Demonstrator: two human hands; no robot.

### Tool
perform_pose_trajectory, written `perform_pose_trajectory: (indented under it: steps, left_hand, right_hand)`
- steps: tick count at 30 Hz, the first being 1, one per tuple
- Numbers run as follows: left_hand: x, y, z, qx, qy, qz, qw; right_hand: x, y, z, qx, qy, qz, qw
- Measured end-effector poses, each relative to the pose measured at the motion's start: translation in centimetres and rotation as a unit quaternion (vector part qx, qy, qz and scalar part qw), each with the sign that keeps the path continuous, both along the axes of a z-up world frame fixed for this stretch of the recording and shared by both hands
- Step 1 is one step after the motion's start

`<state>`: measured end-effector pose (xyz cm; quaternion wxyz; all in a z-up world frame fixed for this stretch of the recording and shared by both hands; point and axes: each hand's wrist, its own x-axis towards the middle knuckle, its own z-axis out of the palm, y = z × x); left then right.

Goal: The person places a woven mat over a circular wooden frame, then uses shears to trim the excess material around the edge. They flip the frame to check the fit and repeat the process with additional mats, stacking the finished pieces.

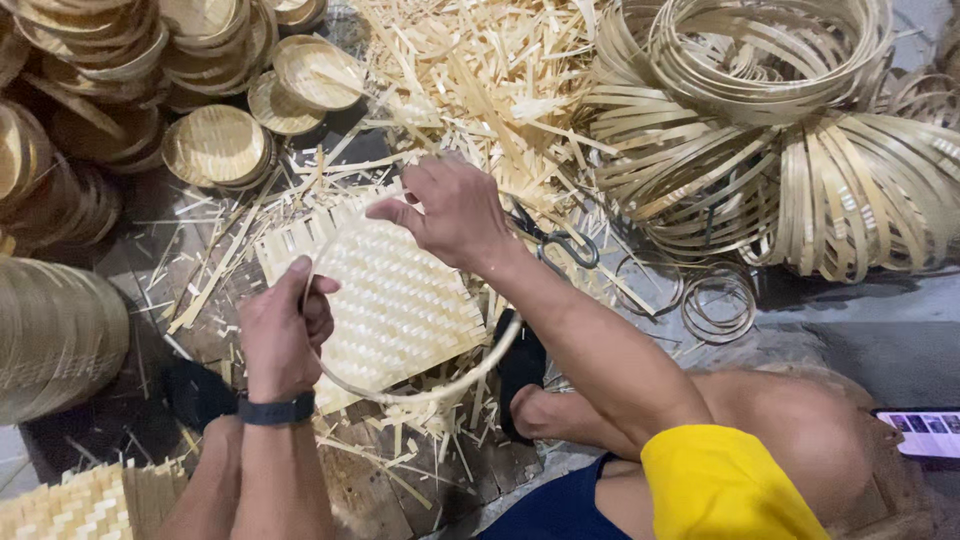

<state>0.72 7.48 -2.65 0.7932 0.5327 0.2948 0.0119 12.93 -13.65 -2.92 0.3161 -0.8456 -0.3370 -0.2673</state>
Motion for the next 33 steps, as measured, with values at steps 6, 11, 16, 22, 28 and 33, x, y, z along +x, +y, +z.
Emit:
perform_pose_trajectory:
  steps: [6, 11, 16, 22, 28, 33]
  left_hand:
    - [0.0, -0.6, -1.6, -0.055, -0.054, 0.079, 0.994]
    - [-0.5, 1.1, -3.3, -0.143, -0.081, 0.083, 0.983]
    - [-0.3, 0.3, -5.0, -0.134, -0.053, 0.083, 0.986]
    - [-0.7, 4.7, -8.7, -0.272, -0.161, 0.125, 0.940]
    - [-1.1, 6.9, -9.4, -0.303, -0.152, 0.121, 0.933]
    - [-0.4, 8.0, -8.0, -0.206, -0.037, 0.053, 0.976]
  right_hand:
    - [-1.7, 2.5, -0.8, -0.054, 0.246, -0.098, 0.963]
    - [1.1, -0.2, -1.2, 0.081, 0.202, 0.020, 0.976]
    - [1.2, 0.2, -3.7, -0.057, 0.405, -0.151, 0.900]
    - [2.9, -3.5, -3.3, 0.317, 0.652, 0.041, 0.688]
    - [1.6, -3.1, -5.4, 0.414, 0.702, 0.139, 0.562]
    - [1.9, -2.6, -5.9, 0.388, 0.735, 0.138, 0.538]
